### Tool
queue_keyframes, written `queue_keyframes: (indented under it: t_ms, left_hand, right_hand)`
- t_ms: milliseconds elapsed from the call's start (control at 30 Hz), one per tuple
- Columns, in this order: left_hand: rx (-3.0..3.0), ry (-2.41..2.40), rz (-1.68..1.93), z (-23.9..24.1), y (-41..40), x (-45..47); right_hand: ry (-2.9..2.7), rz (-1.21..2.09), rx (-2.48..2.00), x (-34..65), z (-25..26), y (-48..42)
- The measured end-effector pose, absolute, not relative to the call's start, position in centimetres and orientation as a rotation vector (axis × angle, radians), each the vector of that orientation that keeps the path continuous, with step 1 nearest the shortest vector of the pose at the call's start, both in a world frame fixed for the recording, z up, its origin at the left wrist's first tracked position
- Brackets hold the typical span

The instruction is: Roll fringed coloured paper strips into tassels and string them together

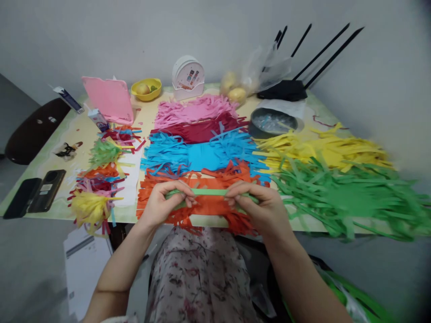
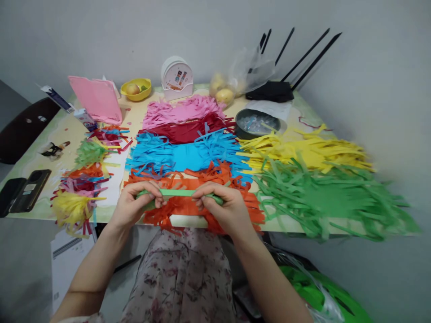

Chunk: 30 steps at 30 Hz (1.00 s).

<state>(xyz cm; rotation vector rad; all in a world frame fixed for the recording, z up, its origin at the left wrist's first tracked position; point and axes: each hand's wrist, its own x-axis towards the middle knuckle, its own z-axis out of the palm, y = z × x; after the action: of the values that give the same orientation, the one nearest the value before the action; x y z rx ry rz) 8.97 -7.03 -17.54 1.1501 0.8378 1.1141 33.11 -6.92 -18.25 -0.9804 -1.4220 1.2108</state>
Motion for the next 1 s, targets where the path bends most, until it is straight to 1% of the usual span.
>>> queue_keyframes:
  t_ms: [100, 267, 367, 467, 567, 633, 833, 1000]
  left_hand:
    - [1.272, 0.878, 1.096, -17.1, -7.2, 8.9]
    - [1.639, 1.169, 1.041, -16.2, -7.5, 9.1]
    - [1.907, 1.255, 0.949, -16.0, -7.6, 9.0]
    - [1.840, 1.240, 0.922, -16.0, -7.7, 9.1]
    - [1.516, 1.100, 0.955, -16.1, -7.8, 9.3]
    - [1.346, 1.021, 0.980, -16.1, -7.8, 9.5]
    - [1.176, 0.970, 1.044, -16.2, -7.4, 9.7]
    - [1.109, 0.888, 1.062, -17.3, -7.4, 9.6]
  right_hand:
    - [-1.526, 1.099, -0.995, 32.9, -17.5, -7.0]
    - [-1.755, 0.731, -1.213, 32.8, -16.7, -7.3]
    - [-1.846, 0.650, -1.270, 32.8, -16.9, -7.3]
    - [-1.793, 0.764, -1.289, 32.7, -16.9, -7.4]
    - [-1.583, 1.083, -1.203, 32.4, -16.7, -7.5]
    - [-1.470, 1.207, -1.135, 32.2, -16.7, -7.5]
    - [-1.350, 1.316, -1.046, 32.3, -17.4, -7.1]
    - [-1.295, 1.393, -0.991, 32.3, -18.5, -6.8]
